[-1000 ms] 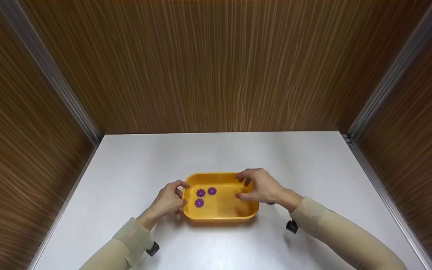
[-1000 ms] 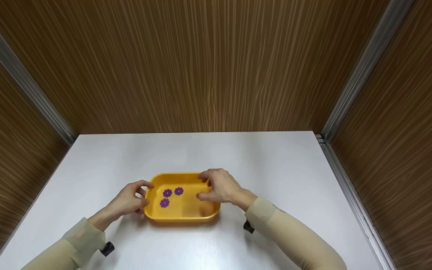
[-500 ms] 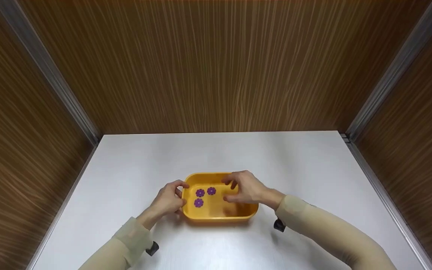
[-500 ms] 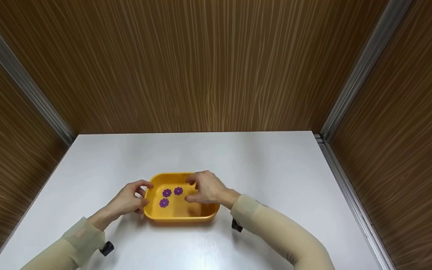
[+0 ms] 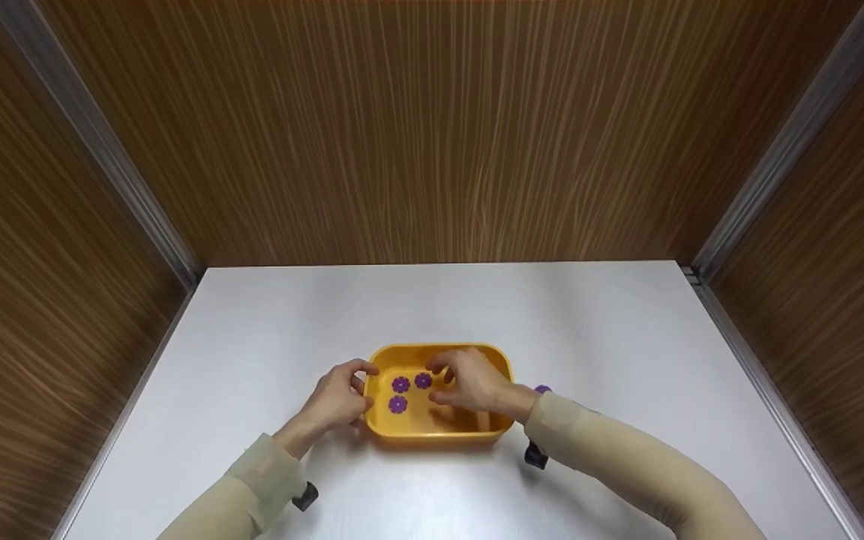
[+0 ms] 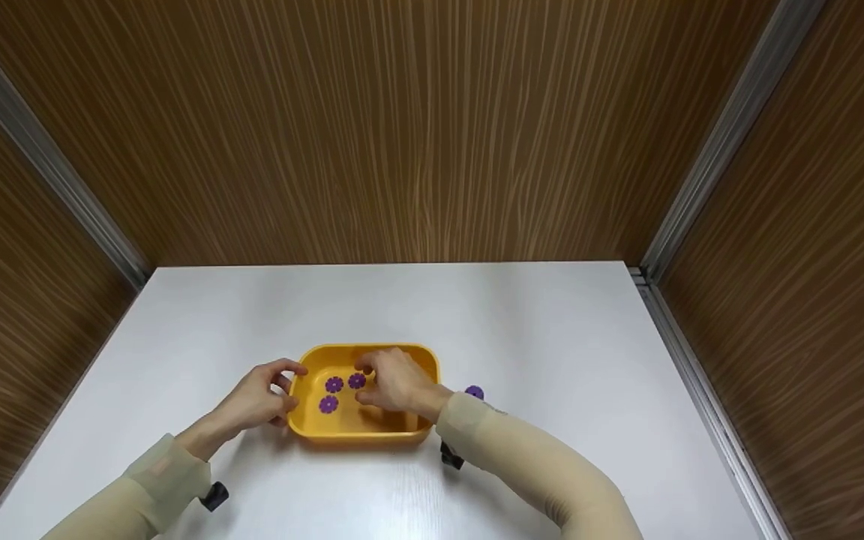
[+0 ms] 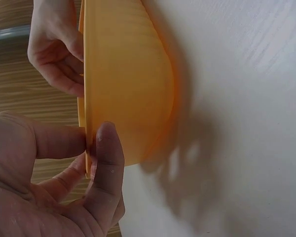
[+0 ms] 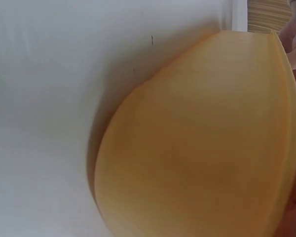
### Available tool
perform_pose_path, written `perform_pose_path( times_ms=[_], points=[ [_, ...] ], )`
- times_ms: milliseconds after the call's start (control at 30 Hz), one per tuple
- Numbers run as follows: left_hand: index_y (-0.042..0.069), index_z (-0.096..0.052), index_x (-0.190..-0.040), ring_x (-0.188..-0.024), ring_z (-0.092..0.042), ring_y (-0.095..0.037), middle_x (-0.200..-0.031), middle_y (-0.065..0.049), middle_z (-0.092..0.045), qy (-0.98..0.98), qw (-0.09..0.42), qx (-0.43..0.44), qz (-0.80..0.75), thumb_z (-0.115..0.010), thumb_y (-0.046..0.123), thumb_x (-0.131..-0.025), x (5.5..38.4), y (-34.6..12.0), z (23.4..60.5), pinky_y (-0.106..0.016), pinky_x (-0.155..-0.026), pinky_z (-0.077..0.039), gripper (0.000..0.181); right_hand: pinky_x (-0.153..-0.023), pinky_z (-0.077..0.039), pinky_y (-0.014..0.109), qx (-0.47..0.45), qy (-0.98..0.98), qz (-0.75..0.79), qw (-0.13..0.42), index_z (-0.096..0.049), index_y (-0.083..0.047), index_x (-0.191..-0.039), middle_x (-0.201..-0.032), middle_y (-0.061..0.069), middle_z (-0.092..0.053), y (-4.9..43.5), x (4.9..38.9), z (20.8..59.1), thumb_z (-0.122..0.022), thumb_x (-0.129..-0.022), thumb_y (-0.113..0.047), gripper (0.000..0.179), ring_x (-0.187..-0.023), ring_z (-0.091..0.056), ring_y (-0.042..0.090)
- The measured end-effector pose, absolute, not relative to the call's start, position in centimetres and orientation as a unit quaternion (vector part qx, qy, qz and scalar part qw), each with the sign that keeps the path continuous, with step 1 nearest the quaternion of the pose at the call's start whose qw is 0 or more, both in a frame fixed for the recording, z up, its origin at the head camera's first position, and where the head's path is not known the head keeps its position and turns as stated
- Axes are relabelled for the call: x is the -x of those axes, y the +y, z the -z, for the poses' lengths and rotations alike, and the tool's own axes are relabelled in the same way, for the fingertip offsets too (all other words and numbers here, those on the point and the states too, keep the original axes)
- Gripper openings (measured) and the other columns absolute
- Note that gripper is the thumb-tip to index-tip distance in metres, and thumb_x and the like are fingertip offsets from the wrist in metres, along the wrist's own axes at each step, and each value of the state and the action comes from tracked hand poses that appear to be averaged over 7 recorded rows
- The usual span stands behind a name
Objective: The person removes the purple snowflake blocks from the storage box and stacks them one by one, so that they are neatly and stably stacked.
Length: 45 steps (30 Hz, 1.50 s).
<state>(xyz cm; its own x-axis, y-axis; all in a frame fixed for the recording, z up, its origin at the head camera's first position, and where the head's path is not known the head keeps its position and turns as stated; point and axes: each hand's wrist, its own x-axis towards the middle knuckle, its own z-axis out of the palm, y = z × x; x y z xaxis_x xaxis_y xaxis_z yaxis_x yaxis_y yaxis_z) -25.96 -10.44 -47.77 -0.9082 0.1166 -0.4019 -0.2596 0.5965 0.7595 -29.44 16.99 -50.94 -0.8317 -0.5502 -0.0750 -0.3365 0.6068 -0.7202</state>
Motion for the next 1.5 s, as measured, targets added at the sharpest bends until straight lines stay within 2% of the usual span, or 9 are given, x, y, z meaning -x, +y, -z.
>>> perform_pose_path(
  times_ms=[233, 367, 467, 633, 733, 867, 1033, 1300, 1500],
  points=[
    [0.008, -0.069, -0.142, -0.066, -0.062, -0.017, -0.099, -0.008, -0.06, 0.867, 0.208, 0.036, -0.451, -0.073, -0.009, -0.09, 26.1, -10.5, 47.9, -0.033, -0.059, -0.068, 0.055, -0.099, -0.068, 0.046, 0.245, 0.895, 0.339, 0.156, -0.078, -0.005, -0.135, -0.127, 0.014, -0.082, 16.3, 29.5, 51.8, -0.09, -0.094, -0.021, 0.045, -0.11, -0.075, 0.028],
    [0.008, -0.068, -0.143, -0.064, -0.063, -0.017, -0.099, -0.008, -0.06, 0.867, 0.212, 0.036, -0.45, -0.073, -0.009, -0.091, 26.1, -10.5, 48.0, -0.034, -0.06, -0.068, 0.055, -0.102, -0.067, 0.044, 0.22, 0.9, 0.328, 0.185, -0.076, -0.01, -0.139, -0.13, 0.01, -0.08, 15.9, 29.4, 52.2, -0.09, -0.094, -0.023, 0.048, -0.109, -0.071, 0.021],
    [0.009, -0.067, -0.144, -0.066, -0.063, -0.017, -0.101, -0.008, -0.059, 0.865, 0.215, 0.04, -0.451, -0.073, -0.008, -0.091, 26.0, -10.5, 48.0, -0.032, -0.06, -0.067, 0.056, -0.108, -0.066, 0.044, 0.204, 0.9, 0.322, 0.209, -0.072, -0.013, -0.147, -0.137, 0.009, -0.077, 15.6, 29.4, 52.4, -0.088, -0.096, -0.025, 0.055, -0.114, -0.07, 0.021],
    [0.009, -0.067, -0.145, -0.066, -0.063, -0.018, -0.102, -0.008, -0.059, 0.865, 0.216, 0.043, -0.45, -0.073, -0.007, -0.092, 26.0, -10.5, 48.0, -0.032, -0.061, -0.067, 0.056, -0.115, -0.063, 0.045, 0.207, 0.904, 0.305, 0.217, -0.066, -0.012, -0.155, -0.146, 0.009, -0.075, 15.2, 29.6, 52.5, -0.087, -0.097, -0.026, 0.063, -0.125, -0.073, 0.024],
    [0.009, -0.067, -0.144, -0.067, -0.064, -0.018, -0.102, -0.008, -0.059, 0.866, 0.218, 0.045, -0.449, -0.073, -0.007, -0.092, 26.0, -10.4, 48.0, -0.034, -0.062, -0.068, 0.055, -0.112, -0.065, 0.042, 0.209, 0.907, 0.297, 0.214, -0.07, -0.013, -0.151, -0.141, 0.007, -0.078, 15.2, 29.5, 52.7, -0.088, -0.097, -0.025, 0.058, -0.121, -0.074, 0.02],
    [0.01, -0.068, -0.144, -0.067, -0.064, -0.019, -0.103, -0.009, -0.06, 0.865, 0.219, 0.048, -0.449, -0.074, -0.007, -0.092, 25.9, -10.3, 48.0, -0.034, -0.064, -0.069, 0.055, -0.103, -0.067, 0.038, 0.22, 0.909, 0.293, 0.197, -0.08, -0.017, -0.138, -0.127, 0.002, -0.083, 15.2, 29.4, 52.8, -0.089, -0.096, -0.022, 0.044, -0.11, -0.075, 0.015],
    [0.01, -0.068, -0.144, -0.066, -0.063, -0.017, -0.103, -0.009, -0.061, 0.865, 0.218, 0.045, -0.45, -0.074, -0.007, -0.092, 26.0, -10.2, 48.0, -0.034, -0.063, -0.068, 0.055, -0.1, -0.069, 0.036, 0.237, 0.901, 0.312, 0.185, -0.085, -0.017, -0.127, -0.118, 0.001, -0.087, 15.2, 29.5, 52.7, -0.088, -0.097, -0.018, 0.03, -0.105, -0.078, 0.014],
    [0.009, -0.068, -0.144, -0.064, -0.063, -0.016, -0.1, -0.008, -0.061, 0.868, 0.214, 0.038, -0.446, -0.073, -0.007, -0.092, 26.0, -10.2, 48.0, -0.032, -0.06, -0.067, 0.055, -0.091, -0.07, 0.033, 0.264, 0.896, 0.316, 0.168, -0.087, -0.01, -0.122, -0.112, 0.008, -0.087, 15.4, 29.8, 53.1, -0.09, -0.094, -0.014, 0.029, -0.099, -0.082, 0.02],
    [0.01, -0.068, -0.145, -0.064, -0.062, -0.016, -0.1, -0.007, -0.06, 0.868, 0.216, 0.042, -0.445, -0.073, -0.007, -0.092, 26.1, -10.2, 47.9, -0.032, -0.06, -0.067, 0.055, -0.096, -0.071, 0.034, 0.23, 0.896, 0.317, 0.209, -0.086, -0.012, -0.124, -0.117, 0.007, -0.087, 15.2, 29.6, 53.0, -0.092, -0.093, -0.017, 0.032, -0.103, -0.081, 0.017]
  ],
)
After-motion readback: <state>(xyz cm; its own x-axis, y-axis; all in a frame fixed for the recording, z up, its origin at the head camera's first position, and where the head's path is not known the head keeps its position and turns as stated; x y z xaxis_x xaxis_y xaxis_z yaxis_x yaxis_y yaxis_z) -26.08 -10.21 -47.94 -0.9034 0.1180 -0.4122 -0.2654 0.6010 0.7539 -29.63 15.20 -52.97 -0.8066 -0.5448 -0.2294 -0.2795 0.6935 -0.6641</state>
